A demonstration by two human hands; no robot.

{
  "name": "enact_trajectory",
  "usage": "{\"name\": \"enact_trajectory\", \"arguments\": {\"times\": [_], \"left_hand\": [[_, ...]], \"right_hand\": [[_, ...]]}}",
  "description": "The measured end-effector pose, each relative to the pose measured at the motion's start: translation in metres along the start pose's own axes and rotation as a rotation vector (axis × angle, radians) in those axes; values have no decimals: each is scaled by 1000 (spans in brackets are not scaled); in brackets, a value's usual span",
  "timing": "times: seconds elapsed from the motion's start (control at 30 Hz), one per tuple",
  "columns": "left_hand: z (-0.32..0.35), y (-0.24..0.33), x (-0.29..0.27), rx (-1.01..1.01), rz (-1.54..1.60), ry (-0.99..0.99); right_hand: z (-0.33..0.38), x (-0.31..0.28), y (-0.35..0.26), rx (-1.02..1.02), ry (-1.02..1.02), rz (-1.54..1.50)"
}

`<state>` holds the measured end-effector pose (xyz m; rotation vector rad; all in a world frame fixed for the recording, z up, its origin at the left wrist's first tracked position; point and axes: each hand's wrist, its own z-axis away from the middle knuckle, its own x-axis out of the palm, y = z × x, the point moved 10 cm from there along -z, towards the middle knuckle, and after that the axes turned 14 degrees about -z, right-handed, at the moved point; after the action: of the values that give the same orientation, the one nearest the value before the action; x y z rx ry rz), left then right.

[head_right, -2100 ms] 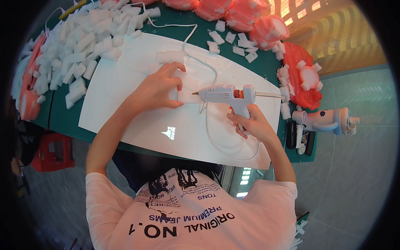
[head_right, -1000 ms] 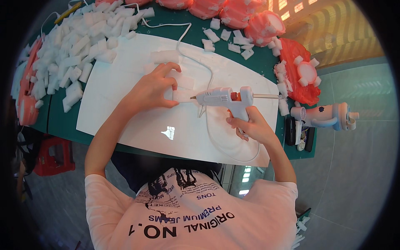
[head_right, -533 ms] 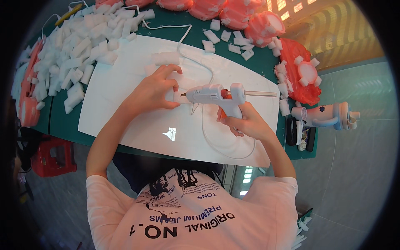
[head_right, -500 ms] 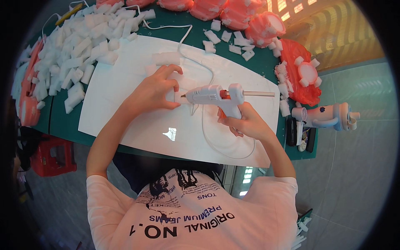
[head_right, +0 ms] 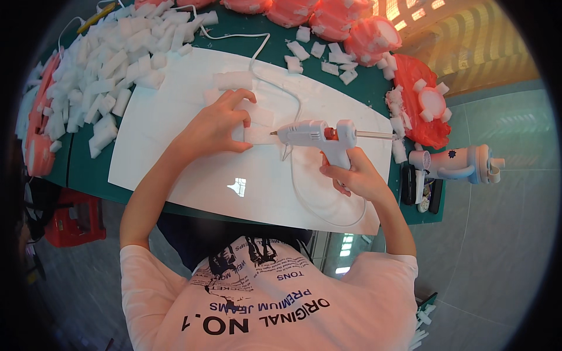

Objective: The person shapes and joins foam pieces together by applying glue with a hot glue gun and pressing the foam blocks together by hand.

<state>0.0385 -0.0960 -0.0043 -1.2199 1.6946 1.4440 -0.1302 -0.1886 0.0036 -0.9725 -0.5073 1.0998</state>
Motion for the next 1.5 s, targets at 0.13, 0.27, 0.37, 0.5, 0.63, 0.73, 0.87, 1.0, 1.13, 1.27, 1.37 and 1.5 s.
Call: {"name": "enact_trajectory", "arguments": {"times": [0.13, 0.27, 0.37, 0.5, 0.63, 0.73, 0.87, 1.0, 1.13, 1.27, 1.37, 1.5], "left_hand": [[-1, 1, 0, -5, -12, -9], [-1, 2, -1, -8, -10, -6], [-1, 3, -1, -4, -7, -2], [-1, 1, 0, -15, -5, -14], [0, 0, -1, -12, 5, -5], [-1, 0, 0, -21, 33, -32], [-2, -3, -5, -28, 65, -30], [-3, -7, -3, -51, 136, -35], [-4, -13, -7, -34, 146, 24], [-5, -18, -15, -91, 208, 28], [-5, -24, -19, -136, 294, 16], [-8, -28, -24, -134, 529, 48]], "right_hand": [[2, -5, 1, -3, 32, -5], [0, -8, 0, -30, 41, -25], [1, -7, -1, -32, 38, -29], [9, -10, 4, 2, 35, 13], [15, -17, 3, -69, 5, 40], [15, -44, -13, -231, 154, 20], [1, -121, -37, -691, 624, 144], [-38, -203, -14, -803, 853, 182], [-62, -233, 14, -702, 976, 249], [-56, -234, 17, -718, 1124, 423], [-52, -229, 14, -630, 1084, 386], [-41, -224, 8, -696, 1079, 392]]}}
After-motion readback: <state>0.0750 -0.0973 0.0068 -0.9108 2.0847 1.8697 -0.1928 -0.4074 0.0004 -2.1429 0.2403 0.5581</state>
